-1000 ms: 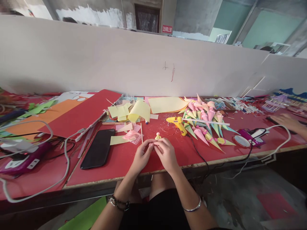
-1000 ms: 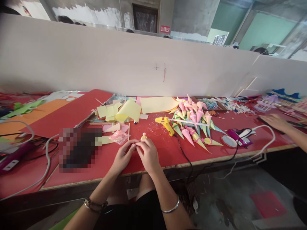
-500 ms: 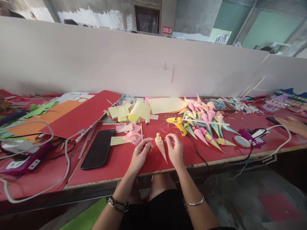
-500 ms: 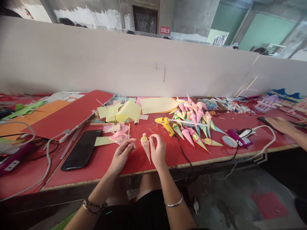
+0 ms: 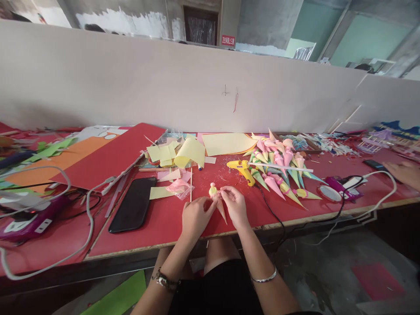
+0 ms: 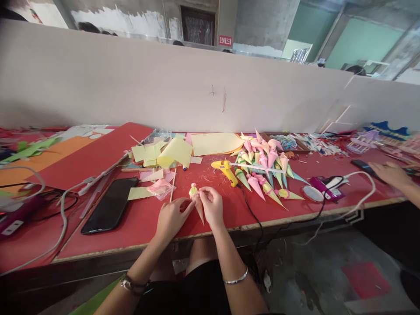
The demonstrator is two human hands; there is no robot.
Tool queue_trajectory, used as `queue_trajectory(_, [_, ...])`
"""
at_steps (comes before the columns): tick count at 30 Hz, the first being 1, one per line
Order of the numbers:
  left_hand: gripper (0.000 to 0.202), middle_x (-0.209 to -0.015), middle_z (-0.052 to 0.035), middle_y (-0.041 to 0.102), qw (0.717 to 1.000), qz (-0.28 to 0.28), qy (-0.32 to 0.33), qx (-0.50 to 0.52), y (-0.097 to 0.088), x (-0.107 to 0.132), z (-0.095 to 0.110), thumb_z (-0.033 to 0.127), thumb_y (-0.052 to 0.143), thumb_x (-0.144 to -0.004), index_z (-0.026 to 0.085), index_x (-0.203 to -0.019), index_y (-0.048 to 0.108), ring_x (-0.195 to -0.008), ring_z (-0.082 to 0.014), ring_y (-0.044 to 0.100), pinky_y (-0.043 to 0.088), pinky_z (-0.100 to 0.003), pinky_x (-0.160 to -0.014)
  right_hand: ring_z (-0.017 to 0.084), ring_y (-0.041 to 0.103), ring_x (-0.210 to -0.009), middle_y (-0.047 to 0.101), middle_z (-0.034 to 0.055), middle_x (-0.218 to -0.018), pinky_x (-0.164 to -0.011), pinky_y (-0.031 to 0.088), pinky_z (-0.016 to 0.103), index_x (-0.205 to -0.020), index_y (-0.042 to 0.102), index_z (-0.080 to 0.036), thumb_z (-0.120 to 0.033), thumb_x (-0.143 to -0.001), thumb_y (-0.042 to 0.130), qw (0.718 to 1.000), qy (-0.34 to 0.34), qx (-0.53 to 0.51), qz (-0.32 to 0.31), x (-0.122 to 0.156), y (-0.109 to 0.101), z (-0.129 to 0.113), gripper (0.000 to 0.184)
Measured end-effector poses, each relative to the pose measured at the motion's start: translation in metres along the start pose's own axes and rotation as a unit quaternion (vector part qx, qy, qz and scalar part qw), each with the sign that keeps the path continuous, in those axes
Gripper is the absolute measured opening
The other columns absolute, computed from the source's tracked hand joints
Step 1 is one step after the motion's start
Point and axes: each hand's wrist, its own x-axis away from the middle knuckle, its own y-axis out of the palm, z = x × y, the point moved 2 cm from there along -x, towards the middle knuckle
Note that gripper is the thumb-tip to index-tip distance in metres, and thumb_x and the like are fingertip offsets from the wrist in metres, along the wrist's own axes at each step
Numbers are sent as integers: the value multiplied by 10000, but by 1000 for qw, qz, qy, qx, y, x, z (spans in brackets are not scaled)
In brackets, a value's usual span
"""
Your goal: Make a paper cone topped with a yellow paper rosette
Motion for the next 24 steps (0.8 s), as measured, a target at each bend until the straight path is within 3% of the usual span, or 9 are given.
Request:
queue_trajectory(6, [346,-682,-18,648,1000,3,-23,3,-1,0,-2,494,461,-745,197,-725,638,-627,-156,569,346,-259,-605,132,595,-675,640,15,-695,-668,465,252,-739,624,-167,-317,-704,588,997,32,-76,-6,3,8,5,158])
queue_trajectory(10, [303,-799,-9,674,992,21,-40,115,2,-1,-8,467,489,-736,207,-830,612,-674,-146,599,397,-240,-609,106,573,-641,639,0,-693,-638,455,227,-721,640,-181,-292,-660,642,983,72,-168,-15,4,11,6,127])
queue_trajectory(14, [258,-808,-18,668,967,23,-52,248,4,-2,-12,426,505,-736,192,-834,552,-722,-144,617,424,-226,-603,93,565,-637,637,-17,-682,-659,457,225,-739,654,-192,-245,-597,694,966,99,-238,-15,4,12,6,157])
queue_trajectory(20, [236,-757,-14,634,936,28,-57,346,0,-2,-10,386,548,-702,181,-810,500,-707,-137,599,426,-216,-589,118,566,-680,648,2,-733,-700,458,267,-746,669,-189,-262,-559,709,969,94,-228,-11,4,12,8,204])
queue_trajectory(24, [277,-792,-25,643,939,21,-56,340,0,-2,-10,384,541,-714,173,-890,514,-716,-136,593,416,-218,-592,96,517,-584,602,-15,-630,-622,448,248,-699,659,-186,-308,-573,692,976,82,-202,-5,4,11,8,178])
